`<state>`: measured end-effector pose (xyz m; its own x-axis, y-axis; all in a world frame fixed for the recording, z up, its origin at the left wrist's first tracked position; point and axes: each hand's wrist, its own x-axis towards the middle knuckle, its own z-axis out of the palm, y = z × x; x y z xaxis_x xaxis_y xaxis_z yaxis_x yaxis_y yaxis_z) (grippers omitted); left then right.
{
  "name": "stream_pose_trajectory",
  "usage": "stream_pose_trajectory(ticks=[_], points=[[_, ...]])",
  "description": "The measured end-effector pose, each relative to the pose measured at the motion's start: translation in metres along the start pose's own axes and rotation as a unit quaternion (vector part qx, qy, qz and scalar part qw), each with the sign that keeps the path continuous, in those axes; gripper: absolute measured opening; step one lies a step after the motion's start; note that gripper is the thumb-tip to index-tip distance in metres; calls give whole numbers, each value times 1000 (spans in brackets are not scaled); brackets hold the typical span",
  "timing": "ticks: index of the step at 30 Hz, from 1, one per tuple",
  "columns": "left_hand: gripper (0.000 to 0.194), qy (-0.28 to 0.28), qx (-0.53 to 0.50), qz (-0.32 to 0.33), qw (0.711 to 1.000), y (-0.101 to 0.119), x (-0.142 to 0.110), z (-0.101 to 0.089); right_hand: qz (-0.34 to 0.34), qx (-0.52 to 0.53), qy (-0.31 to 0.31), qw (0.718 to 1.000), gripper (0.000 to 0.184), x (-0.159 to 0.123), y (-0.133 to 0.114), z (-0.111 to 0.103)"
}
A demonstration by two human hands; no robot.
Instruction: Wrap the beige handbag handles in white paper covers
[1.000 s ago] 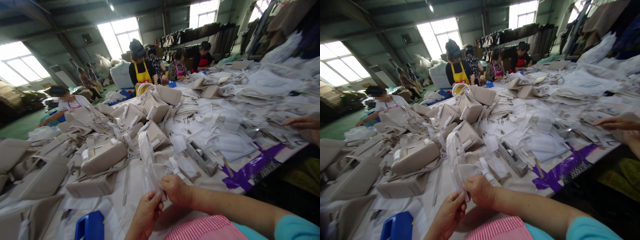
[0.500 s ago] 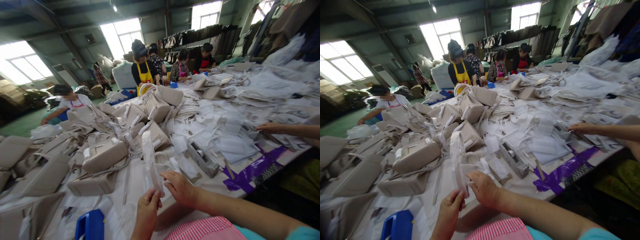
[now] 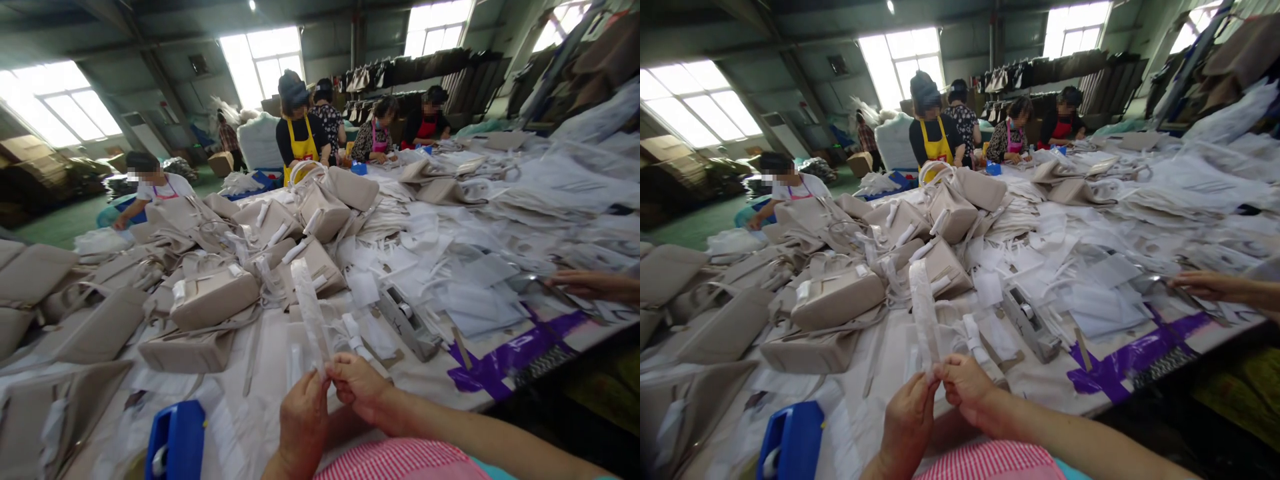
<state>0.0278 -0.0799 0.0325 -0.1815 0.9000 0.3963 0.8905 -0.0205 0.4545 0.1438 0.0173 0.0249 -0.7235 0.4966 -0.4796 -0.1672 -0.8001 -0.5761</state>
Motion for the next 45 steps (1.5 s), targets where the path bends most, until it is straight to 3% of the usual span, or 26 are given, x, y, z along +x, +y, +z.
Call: stream_pose_trajectory(ticks=[6, 11, 17, 21, 25, 30, 32, 33, 35, 37, 39, 43, 45], points=[[32, 70, -29, 3, 997, 2, -4, -17, -34, 45, -22, 998, 42, 3, -10, -5], [28, 64, -45, -6, 997, 0, -4, -9, -40, 51, -37, 997, 41, 4, -8, -4], [9, 60, -51, -20, 997, 0, -1, -4, -40, 36, -40, 998, 43, -1, -8, 5], [20, 101, -53, -40, 993, 0, 1, -5, -62, -1, -35, 997, 42, -2, -11, 9], [9, 51, -94, -42, 993, 0, 3, 0, -82, -40, -34, 995, 40, -3, -9, 10], [21, -1, -191, -111, 975, -1, 8, 1, -126, -175, 10, 976, 29, -3, -10, 6], [23, -57, -268, -194, 942, -1, 12, -4, -175, -263, 25, 948, 24, -3, -12, 4], [27, -91, -328, -251, 906, -1, 14, -6, -204, -307, 30, 929, 22, -4, -13, 3], [35, -136, -473, -366, 790, 0, 17, -10, -262, -394, 35, 880, 22, -4, -12, 1], [40, -128, -591, -442, 663, 2, 18, -10, -311, -471, 32, 825, 26, -4, -9, -2], [42, -82, -644, -485, 585, 3, 18, -5, -363, -534, 17, 764, 28, -4, -6, -5], [48, -30, -678, -534, 505, 4, 17, 5, -449, -613, -43, 649, 25, -4, -6, -12], [49, -35, -675, -541, 501, 4, 17, 6, -466, -630, -83, 616, 25, -5, -10, -15]])
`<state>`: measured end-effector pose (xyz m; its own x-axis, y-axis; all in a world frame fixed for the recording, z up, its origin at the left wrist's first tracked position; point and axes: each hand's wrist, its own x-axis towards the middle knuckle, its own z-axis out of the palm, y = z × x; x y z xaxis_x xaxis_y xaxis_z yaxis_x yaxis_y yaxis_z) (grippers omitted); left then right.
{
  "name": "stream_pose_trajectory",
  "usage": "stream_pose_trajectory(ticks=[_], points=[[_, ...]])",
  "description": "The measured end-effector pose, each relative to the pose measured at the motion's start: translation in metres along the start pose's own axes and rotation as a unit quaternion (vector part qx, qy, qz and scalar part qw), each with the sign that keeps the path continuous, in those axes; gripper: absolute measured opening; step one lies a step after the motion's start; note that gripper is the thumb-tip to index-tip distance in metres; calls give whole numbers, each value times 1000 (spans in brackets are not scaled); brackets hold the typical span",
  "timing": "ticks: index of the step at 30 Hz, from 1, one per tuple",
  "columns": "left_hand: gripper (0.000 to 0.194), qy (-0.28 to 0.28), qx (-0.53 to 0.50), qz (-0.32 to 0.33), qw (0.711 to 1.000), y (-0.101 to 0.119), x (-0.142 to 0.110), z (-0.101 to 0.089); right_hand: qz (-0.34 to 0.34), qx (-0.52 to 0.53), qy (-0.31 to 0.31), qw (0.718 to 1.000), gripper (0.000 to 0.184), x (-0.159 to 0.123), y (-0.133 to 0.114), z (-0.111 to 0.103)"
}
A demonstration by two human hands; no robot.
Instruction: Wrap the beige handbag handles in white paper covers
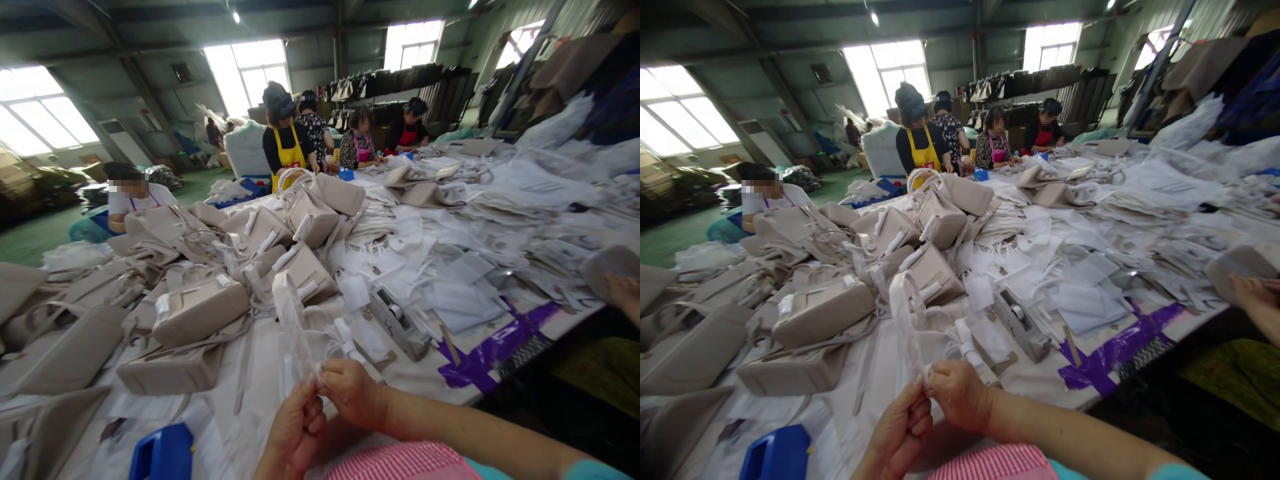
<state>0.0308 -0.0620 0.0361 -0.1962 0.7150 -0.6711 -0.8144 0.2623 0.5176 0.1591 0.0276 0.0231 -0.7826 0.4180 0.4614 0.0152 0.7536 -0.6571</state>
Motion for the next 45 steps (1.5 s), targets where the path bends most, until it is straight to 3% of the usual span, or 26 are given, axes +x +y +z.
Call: stream_pose_trajectory(ticks=[2, 4, 6, 8, 10, 12, 14, 16, 19, 22, 25, 31, 34, 36, 38, 41, 43, 45], points=[[47, 6, 52, 24, 998, 1, -1, -1, 8, 30, -21, 999, 24, 1, 1, -6], [42, 24, 155, 87, 984, 1, -3, -3, 104, 131, -49, 985, 26, 3, 0, -11], [38, 40, 285, 175, 942, -1, -5, -7, 257, 277, -72, 923, 33, 5, -2, -13], [34, 42, 388, 256, 884, -5, -7, -10, 391, 390, -68, 831, 35, 9, -5, -10], [30, 40, 445, 310, 839, -9, -8, -13, 461, 445, -30, 767, 34, 13, -8, -5], [26, 50, 469, 340, 813, -10, -9, -15, 482, 469, 12, 740, 31, 16, -10, 0], [22, 46, 478, 346, 806, -8, -10, -16, 468, 469, 33, 748, 29, 18, -11, 3], [22, 13, 468, 301, 831, -3, -11, -19, 411, 430, 30, 803, 28, 17, -10, 2], [39, -48, 357, 159, 919, 7, -9, -23, 263, 288, 4, 921, 30, 10, -5, 0], [47, -61, 171, 42, 982, 12, -4, -23, 100, 113, -11, 988, 29, 2, 1, 1], [49, -40, 94, -8, 995, 13, -1, -19, -13, -20, -32, 999, 25, -3, 9, 2], [50, -14, 116, -43, 992, 8, 3, -11, -128, -126, -91, 980, 13, -7, 23, 1], [49, -5, 137, 3, 990, 4, 5, -11, -63, -75, -107, 989, 14, -5, 21, -3], [47, 12, 187, 57, 981, 1, 5, -12, 73, 46, -107, 991, 18, 0, 16, -7], [45, 43, 275, 133, 951, -2, 5, -14, 251, 202, -107, 941, 30, 7, 9, -11], [40, 63, 405, 251, 877, -6, 3, -16, 447, 338, -82, 824, 35, 20, -1, -11], [35, 62, 454, 304, 836, -8, 2, -16, 479, 379, -34, 791, 28, 26, -6, -5], [31, 73, 478, 331, 810, -10, 3, -16, 476, 409, 12, 779, 23, 28, -8, 4]])
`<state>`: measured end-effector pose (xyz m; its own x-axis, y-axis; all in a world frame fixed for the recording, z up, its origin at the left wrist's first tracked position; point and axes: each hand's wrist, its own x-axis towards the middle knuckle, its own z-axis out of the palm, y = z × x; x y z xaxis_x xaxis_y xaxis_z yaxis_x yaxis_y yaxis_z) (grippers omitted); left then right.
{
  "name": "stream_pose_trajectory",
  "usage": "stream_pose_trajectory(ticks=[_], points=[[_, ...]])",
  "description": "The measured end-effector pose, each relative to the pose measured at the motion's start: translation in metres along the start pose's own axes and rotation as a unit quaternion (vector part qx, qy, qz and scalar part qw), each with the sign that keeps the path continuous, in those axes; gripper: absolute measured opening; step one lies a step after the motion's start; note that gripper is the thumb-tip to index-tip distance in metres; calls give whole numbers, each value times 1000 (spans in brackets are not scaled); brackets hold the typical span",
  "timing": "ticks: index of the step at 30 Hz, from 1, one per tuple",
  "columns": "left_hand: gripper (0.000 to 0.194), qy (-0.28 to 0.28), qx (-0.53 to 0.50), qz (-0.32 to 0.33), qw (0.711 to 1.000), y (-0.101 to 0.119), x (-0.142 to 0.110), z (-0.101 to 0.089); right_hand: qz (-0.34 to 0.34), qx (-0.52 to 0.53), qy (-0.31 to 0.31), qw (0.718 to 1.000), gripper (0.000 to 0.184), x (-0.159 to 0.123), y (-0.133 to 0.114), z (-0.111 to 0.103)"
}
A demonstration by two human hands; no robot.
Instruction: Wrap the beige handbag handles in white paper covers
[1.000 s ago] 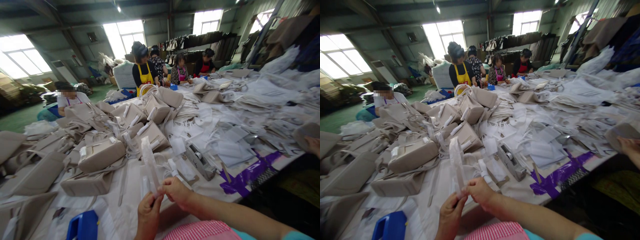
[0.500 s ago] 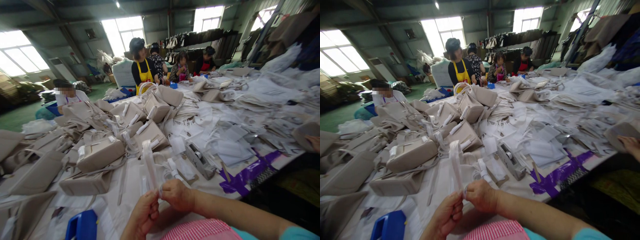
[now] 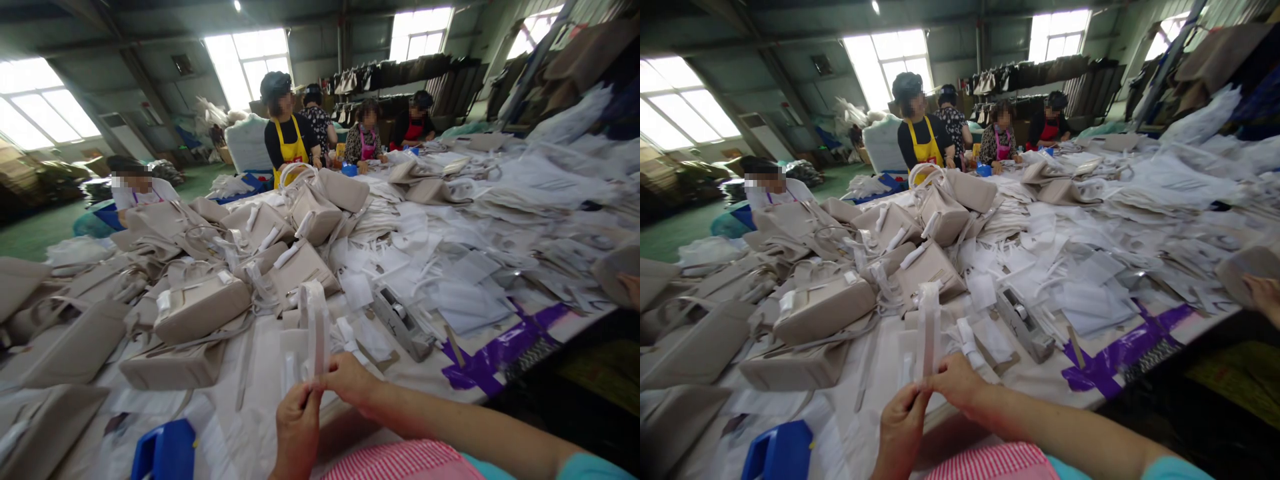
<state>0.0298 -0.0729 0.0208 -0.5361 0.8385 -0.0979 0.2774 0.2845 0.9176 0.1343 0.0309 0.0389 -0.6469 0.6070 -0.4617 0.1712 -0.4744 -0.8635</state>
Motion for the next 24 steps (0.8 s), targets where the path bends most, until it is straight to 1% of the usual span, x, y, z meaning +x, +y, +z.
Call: stream_pose_trajectory(ticks=[2, 5, 7, 9, 10, 11, 12, 14, 16, 17, 18, 19, 20, 21, 22, 23, 24], points=[[27, 11, 27, 16, 999, 1, -1, 2, -16, 29, 19, 999, 22, 3, 8, 5], [22, -5, 46, 32, 998, 7, -2, 1, -53, 29, 33, 998, 22, 7, 20, 4], [20, -43, 39, 24, 998, 12, -1, -3, -92, -7, 34, 995, 21, 8, 26, -2], [24, -100, 0, -22, 995, 15, 2, -9, -145, -95, 48, 984, 20, 8, 29, -7], [28, -128, -35, -59, 989, 16, 5, -11, -179, -151, 51, 971, 21, 7, 30, -10], [33, -149, -78, -98, 981, 16, 8, -13, -219, -207, 48, 952, 22, 5, 32, -12], [37, -159, -123, -137, 970, 15, 11, -14, -261, -258, 41, 929, 22, 4, 32, -13], [41, -148, -208, -197, 947, 14, 17, -13, -339, -342, 20, 876, 22, 1, 34, -15], [42, -127, -283, -227, 923, 13, 20, -8, -398, -410, -5, 821, 24, 1, 33, -17], [42, -119, -314, -234, 912, 12, 20, -6, -413, -437, -18, 799, 26, 1, 31, -18], [42, -112, -336, -238, 905, 12, 20, -4, -415, -454, -33, 788, 25, 1, 29, -21], [43, -104, -342, -237, 903, 11, 19, -3, -403, -456, -49, 792, 21, 2, 26, -23], [43, -95, -327, -231, 911, 11, 18, -3, -375, -439, -67, 814, 16, 3, 22, -26], [42, -87, -294, -216, 927, 10, 17, -3, -327, -400, -88, 852, 15, 4, 18, -30], [41, -78, -250, -189, 947, 9, 16, -3, -261, -335, -112, 898, 20, 5, 14, -33], [38, -74, -199, -151, 965, 8, 14, -4, -181, -249, -143, 941, 28, 6, 10, -36], [34, -70, -149, -107, 980, 6, 13, -5, -95, -148, -174, 969, 34, 7, 7, -37]])
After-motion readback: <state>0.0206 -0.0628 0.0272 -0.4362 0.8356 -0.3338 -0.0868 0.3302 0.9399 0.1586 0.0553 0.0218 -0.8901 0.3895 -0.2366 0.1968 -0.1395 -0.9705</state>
